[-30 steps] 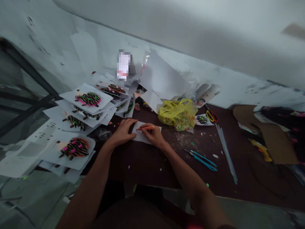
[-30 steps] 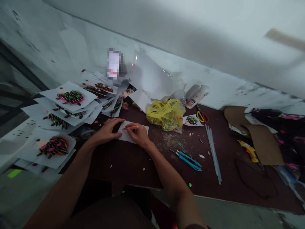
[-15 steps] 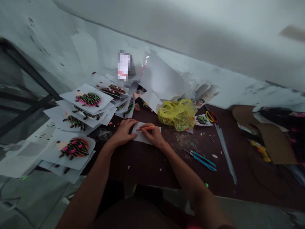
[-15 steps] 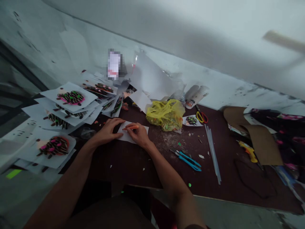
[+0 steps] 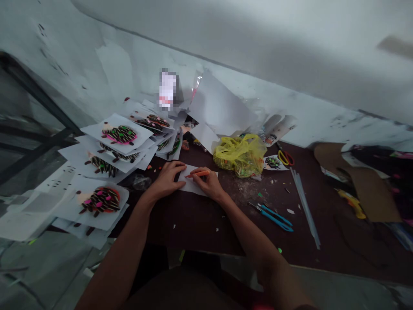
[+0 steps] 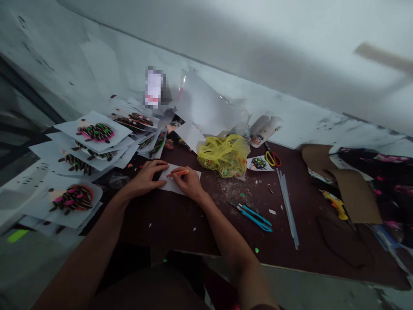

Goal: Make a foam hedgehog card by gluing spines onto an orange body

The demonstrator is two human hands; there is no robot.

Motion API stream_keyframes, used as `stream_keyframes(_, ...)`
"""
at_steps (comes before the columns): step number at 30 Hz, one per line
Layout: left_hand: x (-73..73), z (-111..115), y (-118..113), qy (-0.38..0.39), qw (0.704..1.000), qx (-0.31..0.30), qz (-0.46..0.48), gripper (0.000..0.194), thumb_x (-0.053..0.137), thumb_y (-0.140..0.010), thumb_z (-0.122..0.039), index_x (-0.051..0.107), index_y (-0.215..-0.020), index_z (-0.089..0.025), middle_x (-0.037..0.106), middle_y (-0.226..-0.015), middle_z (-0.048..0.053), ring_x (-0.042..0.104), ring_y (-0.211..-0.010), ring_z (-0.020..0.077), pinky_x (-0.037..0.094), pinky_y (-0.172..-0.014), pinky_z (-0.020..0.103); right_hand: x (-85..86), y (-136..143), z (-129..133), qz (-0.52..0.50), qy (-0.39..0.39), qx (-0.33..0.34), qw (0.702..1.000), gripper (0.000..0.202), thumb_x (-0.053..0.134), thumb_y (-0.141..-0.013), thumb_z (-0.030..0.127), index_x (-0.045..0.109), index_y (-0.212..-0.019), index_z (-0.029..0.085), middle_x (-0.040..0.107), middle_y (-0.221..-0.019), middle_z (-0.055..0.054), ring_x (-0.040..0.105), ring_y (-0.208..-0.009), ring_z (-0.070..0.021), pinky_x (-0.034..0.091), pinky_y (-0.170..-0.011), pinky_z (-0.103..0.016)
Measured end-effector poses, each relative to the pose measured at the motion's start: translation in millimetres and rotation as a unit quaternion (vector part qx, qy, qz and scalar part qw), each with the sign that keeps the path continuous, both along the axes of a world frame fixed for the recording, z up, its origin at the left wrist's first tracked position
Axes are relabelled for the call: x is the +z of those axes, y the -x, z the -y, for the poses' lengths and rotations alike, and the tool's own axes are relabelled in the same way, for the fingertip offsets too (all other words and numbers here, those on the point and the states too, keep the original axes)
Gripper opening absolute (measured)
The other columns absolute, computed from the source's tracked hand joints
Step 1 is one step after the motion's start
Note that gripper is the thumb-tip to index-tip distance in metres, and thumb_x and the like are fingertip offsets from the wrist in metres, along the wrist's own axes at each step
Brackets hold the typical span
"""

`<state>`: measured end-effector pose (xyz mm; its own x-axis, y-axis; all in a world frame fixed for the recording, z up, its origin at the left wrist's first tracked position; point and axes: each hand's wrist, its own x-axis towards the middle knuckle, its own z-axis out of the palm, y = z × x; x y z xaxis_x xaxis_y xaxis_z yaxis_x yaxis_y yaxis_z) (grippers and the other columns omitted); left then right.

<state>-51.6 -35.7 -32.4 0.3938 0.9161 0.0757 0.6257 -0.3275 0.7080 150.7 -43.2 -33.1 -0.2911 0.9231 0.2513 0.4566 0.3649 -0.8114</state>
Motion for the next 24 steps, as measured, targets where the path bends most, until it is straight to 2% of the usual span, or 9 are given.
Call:
stream_keyframes(7, 1.8, 0.5, -0.8, 0.010, 1.000, 0.003, -0.008, 0.052, 0.061, -0.073, -0.028, 0.062, -0.125, -0.019, 0.056, -0.132, 0.010, 0.047, -0.126, 0.0314, 0.035, -0.112, 0.049, -1.0, -3.2, 1.3, 0.002, -0.001, -0.002, 1.000, 0.015, 0.060, -0.091, 0.027, 0.073, -0.092, 0.022, 0.072, -0.089, -0.004, 0.064, -0.081, -0.0167, 0.047, -0.075, -0.029)
stream_keyframes(24, -0.1, 0.6, 0.1, 0.002, 1.000, 0.001, -0.002, 0.049, 0.061, -0.074, -0.027, 0.062, -0.123, -0.023, 0.057, -0.130, 0.007, 0.047, -0.125, 0.0308, 0.035, -0.112, 0.050, -3.2, -8.4, 2.9, -0.008, -0.001, -0.021, 1.000, 0.017, 0.061, -0.090, 0.029, 0.075, -0.087, 0.022, 0.073, -0.089, -0.005, 0.065, -0.081, -0.0179, 0.049, -0.076, -0.030)
